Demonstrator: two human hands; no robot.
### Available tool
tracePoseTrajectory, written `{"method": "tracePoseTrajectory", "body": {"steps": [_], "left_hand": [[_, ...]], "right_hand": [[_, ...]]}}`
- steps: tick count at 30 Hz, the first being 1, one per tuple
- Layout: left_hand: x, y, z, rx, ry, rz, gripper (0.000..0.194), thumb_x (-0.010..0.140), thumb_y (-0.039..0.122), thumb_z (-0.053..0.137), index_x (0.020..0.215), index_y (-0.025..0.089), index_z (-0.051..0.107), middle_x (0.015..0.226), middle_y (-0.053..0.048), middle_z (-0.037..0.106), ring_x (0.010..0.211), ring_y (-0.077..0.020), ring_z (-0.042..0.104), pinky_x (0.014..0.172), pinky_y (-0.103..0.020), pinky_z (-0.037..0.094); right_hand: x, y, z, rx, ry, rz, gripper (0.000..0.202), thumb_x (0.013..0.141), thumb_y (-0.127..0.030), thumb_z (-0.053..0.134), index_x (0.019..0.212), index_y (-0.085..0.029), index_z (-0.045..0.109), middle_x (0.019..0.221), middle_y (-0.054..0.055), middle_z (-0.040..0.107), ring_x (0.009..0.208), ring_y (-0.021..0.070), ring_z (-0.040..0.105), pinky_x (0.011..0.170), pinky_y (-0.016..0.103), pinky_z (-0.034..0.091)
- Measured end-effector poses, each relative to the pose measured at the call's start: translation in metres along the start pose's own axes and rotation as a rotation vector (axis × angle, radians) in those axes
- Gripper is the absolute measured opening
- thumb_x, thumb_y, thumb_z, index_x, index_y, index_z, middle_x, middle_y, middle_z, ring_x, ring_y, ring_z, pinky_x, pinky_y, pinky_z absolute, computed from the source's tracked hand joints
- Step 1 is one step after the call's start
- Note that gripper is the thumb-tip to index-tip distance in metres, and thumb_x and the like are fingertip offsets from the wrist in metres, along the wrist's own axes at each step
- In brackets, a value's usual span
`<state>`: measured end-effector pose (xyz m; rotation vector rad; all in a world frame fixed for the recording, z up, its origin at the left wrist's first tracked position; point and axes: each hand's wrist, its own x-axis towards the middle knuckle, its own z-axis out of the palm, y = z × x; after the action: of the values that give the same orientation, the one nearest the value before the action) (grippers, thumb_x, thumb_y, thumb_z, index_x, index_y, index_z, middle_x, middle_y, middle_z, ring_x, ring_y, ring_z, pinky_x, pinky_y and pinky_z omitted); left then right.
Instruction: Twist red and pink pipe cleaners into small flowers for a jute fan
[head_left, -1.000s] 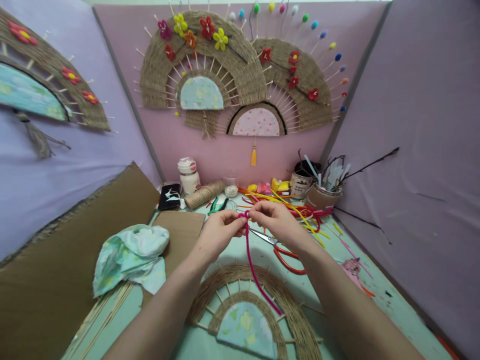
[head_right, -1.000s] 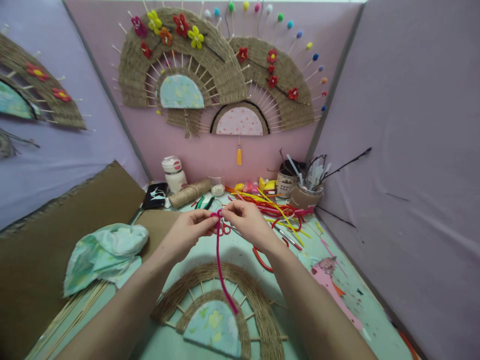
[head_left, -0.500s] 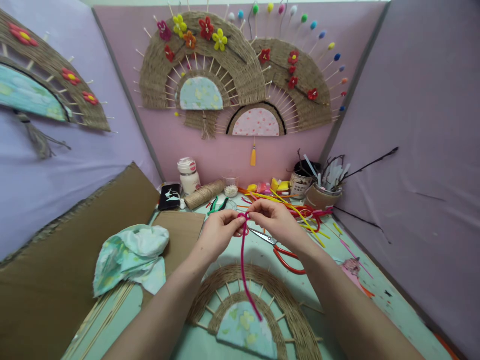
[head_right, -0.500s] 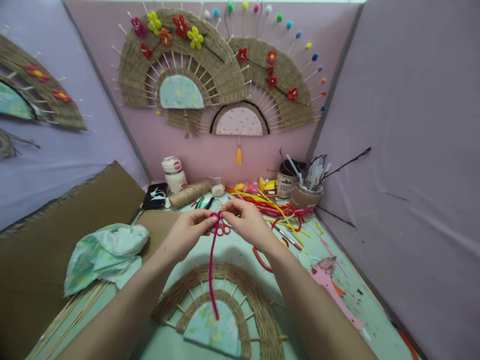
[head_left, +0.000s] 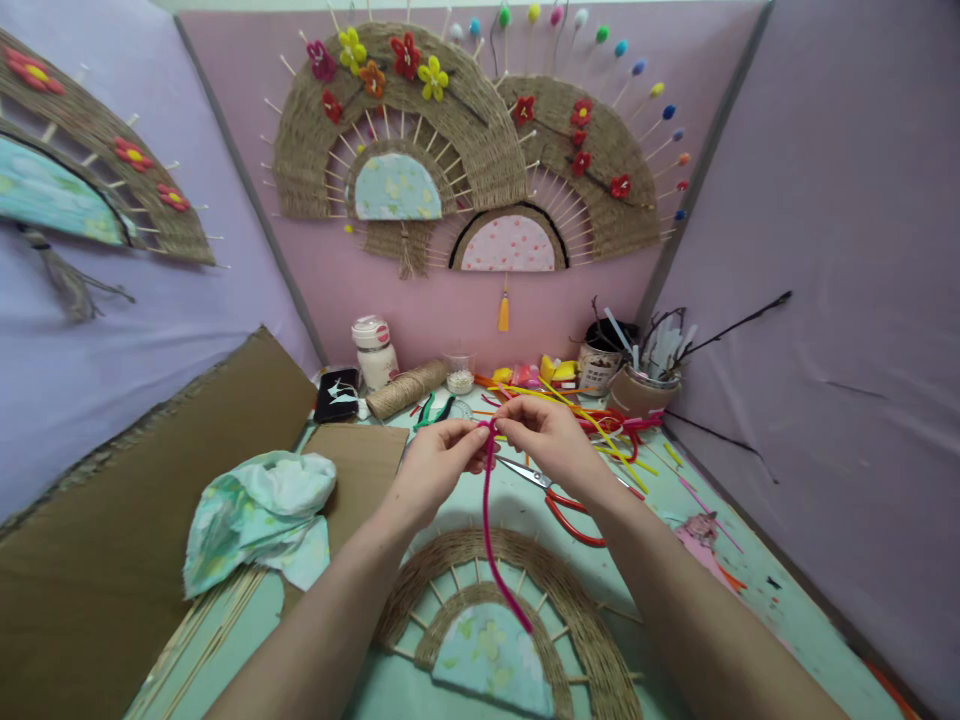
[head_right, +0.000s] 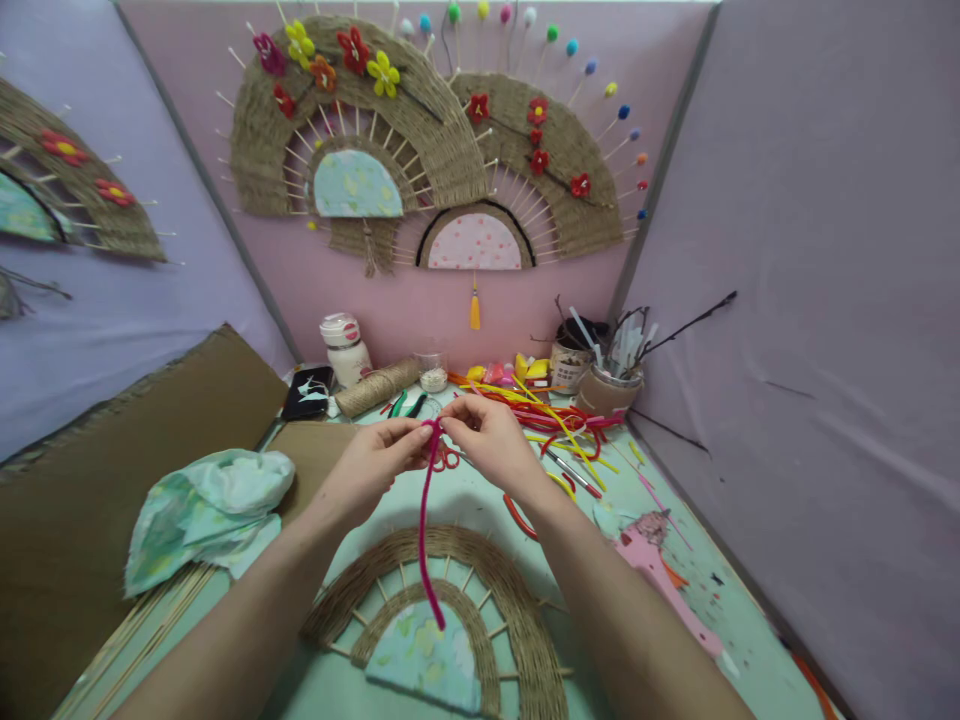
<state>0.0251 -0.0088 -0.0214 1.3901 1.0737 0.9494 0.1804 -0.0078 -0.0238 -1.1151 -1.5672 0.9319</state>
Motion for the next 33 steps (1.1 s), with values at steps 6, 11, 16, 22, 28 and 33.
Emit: {"method": "tracePoseTrajectory", "body": {"steps": [6, 11, 16, 22, 28, 33], "left_hand": [[0.000, 0.005, -0.008, -0.001, 0.002, 0.007, 0.024, 0.070, 0.038, 0.065, 0.078, 0.016, 0.064, 0.072, -0.002, 0.062, 0.064, -0.0107, 0.055, 0.058, -0.022, 0.042], [0.002, 0.002, -0.010, -0.032, -0.009, 0.036, 0.025, 0.064, 0.033, 0.070, 0.077, 0.014, 0.061, 0.064, 0.001, 0.058, 0.057, -0.0088, 0.051, 0.054, -0.021, 0.039], [0.003, 0.003, -0.010, -0.138, 0.085, 0.017, 0.024, 0.064, 0.033, 0.071, 0.074, 0.015, 0.059, 0.064, 0.002, 0.056, 0.056, -0.0073, 0.049, 0.054, -0.020, 0.040], [0.003, 0.005, -0.013, -0.318, 0.076, -0.065, 0.029, 0.059, 0.033, 0.075, 0.074, 0.014, 0.058, 0.068, 0.001, 0.056, 0.060, -0.0073, 0.051, 0.058, -0.020, 0.044], [0.005, 0.001, -0.017, -0.480, -0.017, -0.183, 0.022, 0.062, 0.024, 0.076, 0.076, 0.014, 0.061, 0.066, 0.001, 0.057, 0.056, -0.0055, 0.052, 0.058, -0.019, 0.046], [0.006, 0.001, -0.019, -0.526, -0.096, -0.242, 0.017, 0.064, 0.017, 0.074, 0.073, 0.012, 0.061, 0.063, 0.000, 0.057, 0.053, -0.0042, 0.052, 0.055, -0.016, 0.045]], "right_hand": [[-0.001, 0.003, 0.004, -0.035, -0.042, -0.006, 0.013, 0.077, -0.026, 0.056, 0.078, -0.016, 0.063, 0.067, 0.000, 0.060, 0.059, 0.0106, 0.050, 0.054, 0.023, 0.040], [-0.002, 0.003, 0.007, 0.010, -0.070, 0.016, 0.014, 0.079, -0.027, 0.054, 0.084, -0.016, 0.062, 0.068, 0.000, 0.059, 0.057, 0.0099, 0.049, 0.053, 0.022, 0.041], [-0.002, 0.001, 0.006, 0.004, -0.087, 0.023, 0.015, 0.079, -0.031, 0.056, 0.080, -0.016, 0.058, 0.069, -0.001, 0.058, 0.059, 0.0102, 0.051, 0.055, 0.023, 0.043], [-0.005, -0.004, 0.007, -0.011, -0.100, 0.039, 0.019, 0.075, -0.033, 0.062, 0.082, -0.015, 0.060, 0.076, 0.002, 0.062, 0.063, 0.0115, 0.055, 0.058, 0.025, 0.044], [-0.004, 0.001, 0.003, 0.097, -0.228, 0.080, 0.017, 0.073, -0.028, 0.063, 0.083, -0.015, 0.059, 0.072, 0.001, 0.061, 0.065, 0.0118, 0.056, 0.062, 0.025, 0.045], [-0.004, -0.002, -0.004, 0.002, -0.172, 0.032, 0.011, 0.074, -0.024, 0.060, 0.081, -0.015, 0.062, 0.071, 0.000, 0.060, 0.063, 0.0100, 0.052, 0.060, 0.023, 0.041]]}}
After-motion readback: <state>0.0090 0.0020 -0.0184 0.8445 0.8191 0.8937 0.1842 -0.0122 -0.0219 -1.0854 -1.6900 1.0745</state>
